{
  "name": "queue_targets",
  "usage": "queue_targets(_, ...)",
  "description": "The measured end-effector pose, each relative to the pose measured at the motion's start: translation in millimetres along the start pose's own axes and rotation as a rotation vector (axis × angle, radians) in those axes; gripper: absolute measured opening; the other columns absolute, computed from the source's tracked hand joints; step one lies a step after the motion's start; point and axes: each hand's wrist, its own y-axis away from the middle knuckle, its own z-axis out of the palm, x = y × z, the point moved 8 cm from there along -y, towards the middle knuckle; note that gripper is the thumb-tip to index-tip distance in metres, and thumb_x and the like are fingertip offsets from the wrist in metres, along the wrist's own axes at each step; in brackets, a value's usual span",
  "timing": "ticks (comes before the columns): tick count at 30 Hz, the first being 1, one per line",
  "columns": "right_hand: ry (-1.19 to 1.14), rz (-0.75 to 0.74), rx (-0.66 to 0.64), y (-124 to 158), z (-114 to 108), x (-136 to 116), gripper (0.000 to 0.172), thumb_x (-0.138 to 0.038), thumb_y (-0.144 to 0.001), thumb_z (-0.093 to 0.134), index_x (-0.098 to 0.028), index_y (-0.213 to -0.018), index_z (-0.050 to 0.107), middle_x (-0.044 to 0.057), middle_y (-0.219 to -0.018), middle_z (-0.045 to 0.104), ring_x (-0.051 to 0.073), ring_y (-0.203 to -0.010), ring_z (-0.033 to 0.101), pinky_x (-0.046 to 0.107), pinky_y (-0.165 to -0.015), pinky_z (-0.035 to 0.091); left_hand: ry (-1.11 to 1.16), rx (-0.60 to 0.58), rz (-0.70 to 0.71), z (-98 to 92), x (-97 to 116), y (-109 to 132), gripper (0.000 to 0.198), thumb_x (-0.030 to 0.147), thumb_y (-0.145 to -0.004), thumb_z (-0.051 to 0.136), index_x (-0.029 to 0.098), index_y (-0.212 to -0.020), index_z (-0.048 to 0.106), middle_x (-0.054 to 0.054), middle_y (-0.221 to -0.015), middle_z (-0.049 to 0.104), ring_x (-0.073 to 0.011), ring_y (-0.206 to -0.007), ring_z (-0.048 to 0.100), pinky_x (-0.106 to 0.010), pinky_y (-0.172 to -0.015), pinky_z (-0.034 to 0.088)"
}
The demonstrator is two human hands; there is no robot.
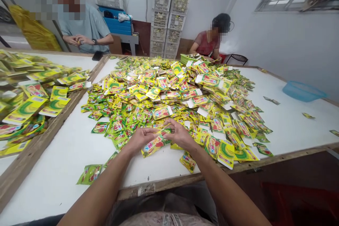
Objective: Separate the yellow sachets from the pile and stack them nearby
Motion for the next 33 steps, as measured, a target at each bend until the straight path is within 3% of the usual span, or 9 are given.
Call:
queue_targets(3, 0.095, -0.047, 0.032, -1.3, 0.1, -0.7, 0.033, -0.015, -0.065, 0.057, -0.021, -0.096, 0.050, -0.006, -0.069, 0.054, 0.008, -0.054, 0.043, 0.021, -0.053, 0.033, -0.078, -0.069, 0.004, 6.3, -3.4, -1.8, 0.040, 0.036, -0.059, 0.078, 0.014, -0.092, 0.072, -0.005, -0.081, 0.072, -0.0158, -0.069, 0.062, -0.025, -0.066, 0.045)
queue_targets(7, 0.028, -0.086, -0.010, -0.7, 0.5, -5.8, 0.031, -0.019, -0.069, 0.057, -0.022, -0.099, 0.050, -0.004, -0.076, 0.055, 0.009, -0.061, 0.048, 0.022, -0.058, 0.037, -0.055, -0.039, 0.013, 3.8, -1.7, -2.1, 0.033, 0.037, -0.061, 0.076, 0.016, -0.086, 0.073, -0.003, -0.078, 0.071, -0.0142, -0.067, 0.060, -0.023, -0.064, 0.043)
queue_targets(10, -0.016, -0.064, 0.094, 0.6, -10.9, -9.1, 0.031, -0.027, -0.068, 0.062, -0.021, -0.096, 0.048, -0.004, -0.074, 0.054, 0.011, -0.065, 0.051, 0.024, -0.060, 0.040, -0.088, -0.049, 0.041, 5.4, 4.1, -0.1, 0.033, 0.035, -0.061, 0.076, 0.016, -0.088, 0.073, -0.001, -0.074, 0.069, -0.0131, -0.064, 0.057, -0.021, -0.061, 0.040)
queue_targets(14, 0.157, -0.032, 0.064, 0.9, -4.7, -12.7, 0.031, -0.015, -0.066, 0.059, -0.022, -0.093, 0.048, -0.007, -0.065, 0.053, 0.010, -0.058, 0.050, 0.024, -0.059, 0.040, -0.207, -0.015, 0.054, 3.5, 5.5, 1.5, 0.031, 0.035, -0.058, 0.077, 0.014, -0.081, 0.073, 0.003, -0.058, 0.061, -0.0100, -0.052, 0.049, -0.020, -0.051, 0.033)
queue_targets(17, 0.170, -0.030, 0.012, 3.8, 2.6, -14.7, 0.033, -0.013, -0.069, 0.055, -0.023, -0.099, 0.047, -0.006, -0.066, 0.057, 0.011, -0.059, 0.053, 0.024, -0.059, 0.041, -0.158, -0.003, 0.022, 1.9, 2.2, 1.5, 0.033, 0.037, -0.056, 0.078, 0.013, -0.078, 0.072, 0.002, -0.056, 0.060, -0.0107, -0.051, 0.050, -0.021, -0.051, 0.035)
queue_targets(21, 0.120, -0.002, 0.098, 11.8, -1.1, -13.3, 0.036, -0.024, -0.076, 0.054, -0.023, -0.111, 0.043, -0.001, -0.078, 0.063, 0.013, -0.067, 0.058, 0.025, -0.061, 0.043, -0.102, 0.048, 0.004, -1.1, 2.1, 1.1, 0.036, 0.036, -0.052, 0.080, 0.013, -0.078, 0.070, 0.000, -0.058, 0.063, -0.0142, -0.055, 0.055, -0.023, -0.052, 0.038)
queue_targets(28, -0.083, 0.031, -0.066, 15.0, 28.4, -1.7, 0.047, -0.025, -0.072, 0.062, -0.024, -0.114, 0.042, -0.008, -0.062, 0.051, 0.008, -0.051, 0.046, 0.019, -0.048, 0.035, -0.071, -0.011, 0.022, -1.6, -0.5, 0.6, 0.028, 0.035, -0.057, 0.076, 0.014, -0.074, 0.070, -0.003, -0.067, 0.067, -0.0162, -0.062, 0.060, -0.024, -0.058, 0.043)
queue_targets(33, -0.048, -0.023, -0.001, 14.6, 34.1, -2.0, 0.056, -0.016, -0.064, 0.068, -0.026, -0.114, 0.045, -0.012, -0.051, 0.034, 0.006, -0.046, 0.033, 0.017, -0.043, 0.026, 0.004, -0.087, -0.057, 4.3, -4.8, 5.4, 0.034, 0.044, -0.066, 0.070, 0.013, -0.079, 0.070, -0.003, -0.062, 0.066, -0.0139, -0.054, 0.056, -0.024, -0.053, 0.042)
